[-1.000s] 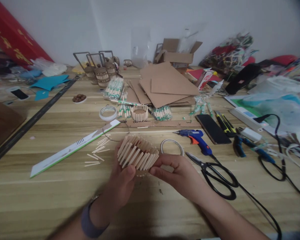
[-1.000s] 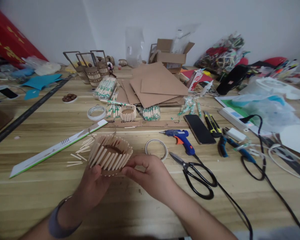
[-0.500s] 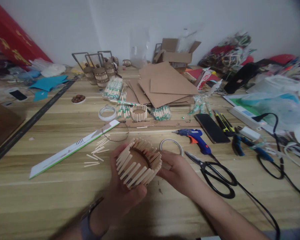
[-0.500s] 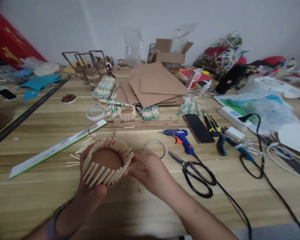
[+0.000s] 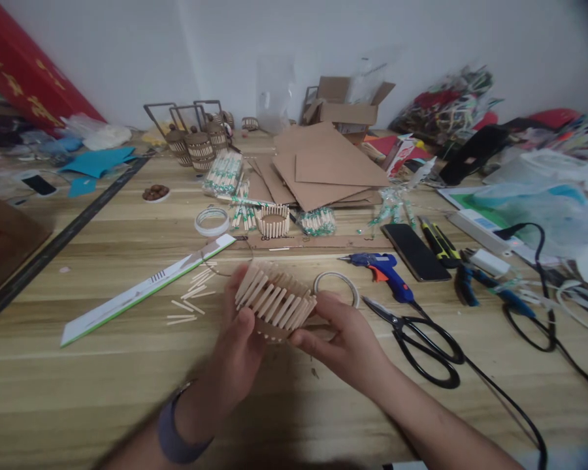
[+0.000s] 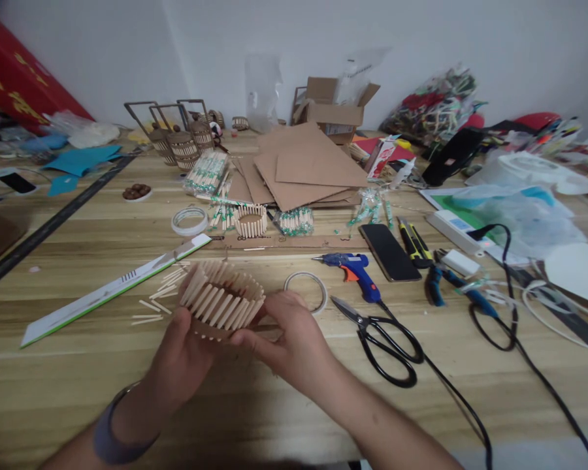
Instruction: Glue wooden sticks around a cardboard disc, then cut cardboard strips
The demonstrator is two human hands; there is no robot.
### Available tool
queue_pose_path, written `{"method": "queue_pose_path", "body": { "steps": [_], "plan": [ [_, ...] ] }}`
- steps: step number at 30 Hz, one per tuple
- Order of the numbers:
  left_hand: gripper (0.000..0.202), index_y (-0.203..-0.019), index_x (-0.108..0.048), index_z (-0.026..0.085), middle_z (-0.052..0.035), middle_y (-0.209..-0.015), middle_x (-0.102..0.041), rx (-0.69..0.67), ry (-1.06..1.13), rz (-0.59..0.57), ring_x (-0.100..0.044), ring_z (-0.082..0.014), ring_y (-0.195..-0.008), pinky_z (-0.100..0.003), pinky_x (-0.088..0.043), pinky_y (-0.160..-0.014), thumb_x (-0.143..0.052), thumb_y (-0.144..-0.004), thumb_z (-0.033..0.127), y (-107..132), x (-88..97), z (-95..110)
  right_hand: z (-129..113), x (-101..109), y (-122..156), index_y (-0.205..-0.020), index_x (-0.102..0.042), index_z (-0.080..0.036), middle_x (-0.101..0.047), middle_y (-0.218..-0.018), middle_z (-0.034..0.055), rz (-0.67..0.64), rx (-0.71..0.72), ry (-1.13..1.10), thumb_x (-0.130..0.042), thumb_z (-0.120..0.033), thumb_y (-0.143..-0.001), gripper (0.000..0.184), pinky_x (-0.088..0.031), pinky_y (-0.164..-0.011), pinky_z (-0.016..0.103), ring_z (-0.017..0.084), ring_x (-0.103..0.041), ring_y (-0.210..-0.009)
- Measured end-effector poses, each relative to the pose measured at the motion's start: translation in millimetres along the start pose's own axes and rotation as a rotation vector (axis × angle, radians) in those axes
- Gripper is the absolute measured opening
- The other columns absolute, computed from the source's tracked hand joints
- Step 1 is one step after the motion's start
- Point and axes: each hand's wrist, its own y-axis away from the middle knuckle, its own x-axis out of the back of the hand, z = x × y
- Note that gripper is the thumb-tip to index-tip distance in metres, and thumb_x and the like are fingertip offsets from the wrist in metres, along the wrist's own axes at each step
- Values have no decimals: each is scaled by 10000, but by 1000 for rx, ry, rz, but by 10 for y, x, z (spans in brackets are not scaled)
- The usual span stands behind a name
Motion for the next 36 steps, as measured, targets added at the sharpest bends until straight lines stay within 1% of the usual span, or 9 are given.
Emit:
{"method": "queue_pose_path", "body": {
  "steps": [2,4,7,11,18,23,26,30,36],
  "plan": [
    [807,-1461,-408,355,-76,-1388,-583,-9,-2,-36,-553,-316,-1276,-472,-477,-1049,-730,-785,654,16,40,-41,2,-6,9,-820,-704,-188,-708,-770,58,19,-8,19,-550,-693,-894,533,-406,-705,321,208,-606,-759],
    [935,-1488,-358,349,-96,-1413,-560,-20,-23,-107,-530,-334,-1305,-477,-464,-1067,-806,-717,630,23,75,-87,2,-10,14,-791,-696,-184,-701,-746,55,46,-1,46,-560,-677,-898,522,-396,-700,324,206,-597,-749],
    [1043,-1515,-282,385,-93,-1422,-553,-16,-55,-146,-536,-340,-1307,-485,-469,-1066,-902,-679,456,19,104,-143,-7,-14,11,-753,-679,-183,-684,-707,46,85,12,69,-558,-672,-901,526,-386,-684,321,193,-580,-714],
    [975,-1499,-322,363,-90,-1368,-592,-14,-52,-93,-586,-326,-1251,-470,-508,-1022,-889,-706,358,6,85,-142,-20,-16,8,-760,-687,-192,-699,-713,39,97,26,43,-572,-642,-911,488,-398,-684,314,191,-601,-721],
    [741,-1360,-542,294,-61,-1166,-710,-28,-50,-103,-661,-296,-1129,-433,-535,-986,-858,-712,463,-36,7,-21,27,17,30,-791,-702,-227,-729,-764,8,108,-11,-49,-687,-458,-897,255,-451,-707,291,186,-662,-755],
    [606,-1272,-630,289,-18,-1031,-749,-1,3,-73,-714,-210,-977,-282,-581,-847,-848,-729,447,-48,86,-45,50,46,29,-815,-712,-238,-735,-782,0,81,-14,-104,-687,-351,-905,147,-477,-731,287,180,-675,-772],
    [556,-1240,-660,308,7,-979,-758,10,50,-86,-719,-176,-944,-231,-577,-820,-857,-731,415,-45,99,-48,44,52,26,-808,-717,-237,-737,-787,7,83,-10,-98,-676,-332,-911,146,-484,-740,293,183,-672,-775],
    [511,-1211,-690,314,10,-1008,-762,21,80,-159,-717,-165,-939,-220,-575,-825,-857,-740,423,-36,66,-30,31,50,18,-794,-718,-236,-730,-776,14,99,3,-72,-654,-368,-927,198,-479,-739,302,186,-663,-769],
    [391,-1141,-730,325,8,-1080,-756,-6,57,-253,-688,-197,-1079,-293,-536,-971,-832,-776,421,-25,-1,-1,39,34,9,-758,-720,-231,-714,-732,12,112,3,-46,-650,-444,-928,281,-467,-699,292,183,-647,-740]
  ]
}}
